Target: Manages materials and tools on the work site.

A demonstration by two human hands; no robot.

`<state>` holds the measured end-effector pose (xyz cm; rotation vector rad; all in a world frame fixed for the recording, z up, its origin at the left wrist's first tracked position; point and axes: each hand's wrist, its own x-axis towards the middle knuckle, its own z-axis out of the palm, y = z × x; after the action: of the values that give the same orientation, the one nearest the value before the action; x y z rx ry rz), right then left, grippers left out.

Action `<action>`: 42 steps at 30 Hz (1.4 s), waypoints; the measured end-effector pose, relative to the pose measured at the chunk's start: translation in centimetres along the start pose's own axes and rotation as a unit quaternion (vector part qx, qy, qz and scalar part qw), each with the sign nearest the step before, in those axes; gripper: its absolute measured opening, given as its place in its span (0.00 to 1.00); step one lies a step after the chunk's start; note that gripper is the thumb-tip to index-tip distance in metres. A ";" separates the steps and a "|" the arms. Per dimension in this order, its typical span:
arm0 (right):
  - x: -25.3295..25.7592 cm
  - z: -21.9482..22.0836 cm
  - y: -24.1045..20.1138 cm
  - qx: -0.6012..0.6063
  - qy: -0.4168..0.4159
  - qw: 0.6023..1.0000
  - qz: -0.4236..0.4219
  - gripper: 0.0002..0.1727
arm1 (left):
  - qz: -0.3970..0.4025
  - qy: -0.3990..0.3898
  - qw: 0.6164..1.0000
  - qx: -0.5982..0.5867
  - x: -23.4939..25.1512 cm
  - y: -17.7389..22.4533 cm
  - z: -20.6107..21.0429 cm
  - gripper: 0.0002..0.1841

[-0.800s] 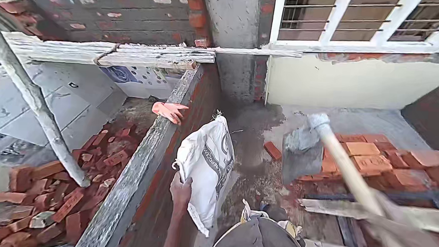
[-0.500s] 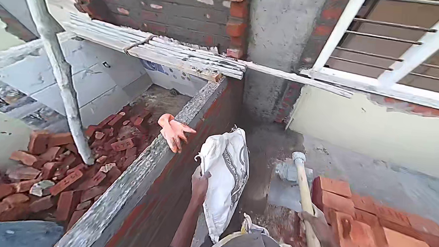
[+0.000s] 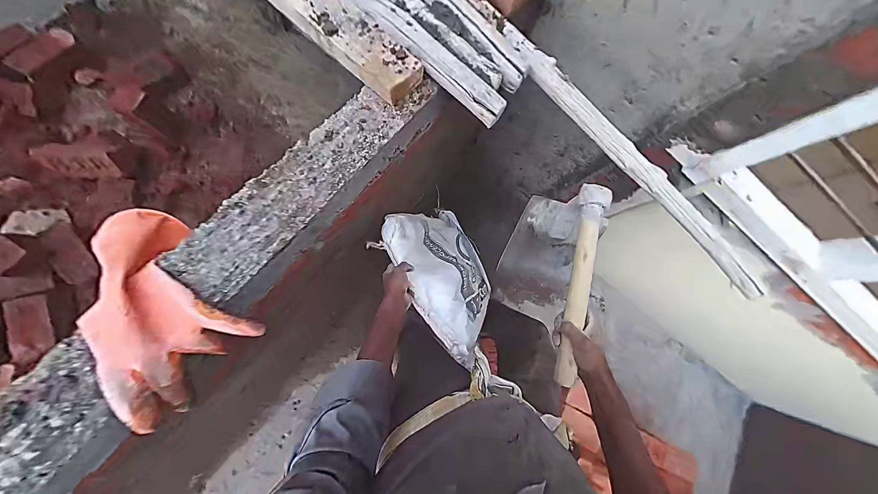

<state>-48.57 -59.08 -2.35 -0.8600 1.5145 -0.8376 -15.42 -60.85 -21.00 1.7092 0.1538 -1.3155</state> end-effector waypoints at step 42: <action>82.8 23.6 47.9 -0.464 -0.032 0.884 -0.047 0.31 | -0.149 0.301 0.938 -0.083 16.7 -29.5 3.8 0.15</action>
<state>-35.40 -109.91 -85.74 -1.6391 1.8247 -0.0804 -28.61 -54.39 -51.81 1.9420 0.8836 -0.9062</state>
